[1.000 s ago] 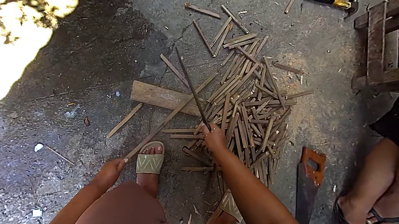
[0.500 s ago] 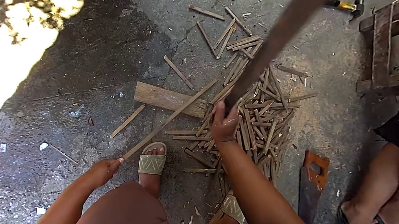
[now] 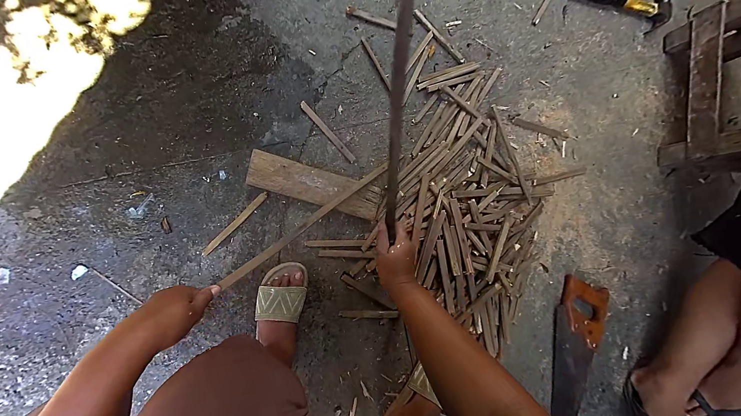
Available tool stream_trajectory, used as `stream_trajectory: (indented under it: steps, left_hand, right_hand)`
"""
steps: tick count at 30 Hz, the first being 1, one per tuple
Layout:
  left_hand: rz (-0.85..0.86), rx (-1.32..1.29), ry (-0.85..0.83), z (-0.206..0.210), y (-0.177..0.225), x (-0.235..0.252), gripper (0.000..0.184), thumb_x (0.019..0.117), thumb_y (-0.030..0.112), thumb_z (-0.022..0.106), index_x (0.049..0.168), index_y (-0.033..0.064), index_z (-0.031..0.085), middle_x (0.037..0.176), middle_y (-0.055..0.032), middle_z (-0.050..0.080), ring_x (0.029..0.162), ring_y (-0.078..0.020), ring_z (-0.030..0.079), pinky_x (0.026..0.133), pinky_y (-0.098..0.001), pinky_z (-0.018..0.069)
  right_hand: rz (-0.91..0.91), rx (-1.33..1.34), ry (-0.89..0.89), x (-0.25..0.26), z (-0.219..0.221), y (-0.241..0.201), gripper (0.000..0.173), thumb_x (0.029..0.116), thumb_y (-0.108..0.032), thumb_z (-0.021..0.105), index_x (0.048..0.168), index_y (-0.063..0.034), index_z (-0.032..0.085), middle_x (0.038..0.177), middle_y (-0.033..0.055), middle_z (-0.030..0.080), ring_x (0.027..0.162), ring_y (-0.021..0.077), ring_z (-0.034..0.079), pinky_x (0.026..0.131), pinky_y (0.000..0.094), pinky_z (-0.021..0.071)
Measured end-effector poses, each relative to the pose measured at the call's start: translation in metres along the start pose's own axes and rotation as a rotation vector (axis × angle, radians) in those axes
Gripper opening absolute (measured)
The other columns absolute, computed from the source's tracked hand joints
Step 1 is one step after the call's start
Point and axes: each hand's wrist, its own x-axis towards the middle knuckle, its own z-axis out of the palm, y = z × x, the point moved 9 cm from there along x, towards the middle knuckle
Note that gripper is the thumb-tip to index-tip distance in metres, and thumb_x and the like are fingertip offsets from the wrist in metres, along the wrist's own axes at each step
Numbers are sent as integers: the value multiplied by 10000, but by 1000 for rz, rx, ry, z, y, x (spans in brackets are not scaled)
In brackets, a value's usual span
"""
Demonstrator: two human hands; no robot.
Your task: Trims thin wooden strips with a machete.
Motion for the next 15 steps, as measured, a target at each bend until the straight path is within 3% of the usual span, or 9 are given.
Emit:
stream_trajectory:
  steps: [2,3,5,8,11,12,15]
  left_hand:
    - [-43,110,28,-10,17,-18,636,1136,426,271,1083,-97,629,1052,-294,640,1052,-433,629,949,-619,455]
    - [-77,172,57,-16,25,-27,614,1134,430,283,1152,-80,626,1136,-301,653,1139,-453,632,981,-645,458]
    - [-112,248,151,-29,37,-45,551,1128,427,318,1195,-25,625,1132,-267,676,1131,-449,653,941,-652,485]
    - [-104,311,339,-54,51,-63,450,1108,433,394,1123,66,655,960,-194,701,962,-406,698,804,-615,531]
    - [-47,245,389,-65,37,-48,490,1098,444,403,1015,51,683,895,-196,690,908,-403,688,788,-631,516]
    - [-35,209,370,-63,26,-37,495,1099,433,409,996,30,679,894,-210,681,906,-410,676,801,-640,504]
    - [-49,254,419,-45,0,-8,456,1110,399,404,1062,16,647,949,-245,690,964,-457,690,812,-646,525]
  right_hand:
    - [157,-192,-230,-2,24,25,459,1120,-353,415,1312,18,605,1100,246,713,1072,381,702,965,558,527]
    - [199,-239,-290,-1,29,28,463,1122,-360,402,1323,7,600,1145,237,708,1120,370,690,989,548,516]
    - [227,-247,-321,0,32,28,456,1125,-351,391,1320,5,599,1158,236,704,1131,363,685,990,542,516]
    - [227,-201,-333,4,28,26,450,1128,-347,387,1273,21,602,1071,240,700,994,357,710,902,529,548]
    - [257,-165,-405,4,14,18,454,1132,-377,377,1243,13,582,927,178,648,731,254,669,719,417,567]
    - [260,-170,-424,5,7,14,470,1130,-399,384,1249,7,588,925,174,643,707,242,657,704,406,565]
    - [184,-180,-339,11,-24,-6,510,1116,-441,411,1208,12,629,986,224,681,841,333,694,817,518,559]
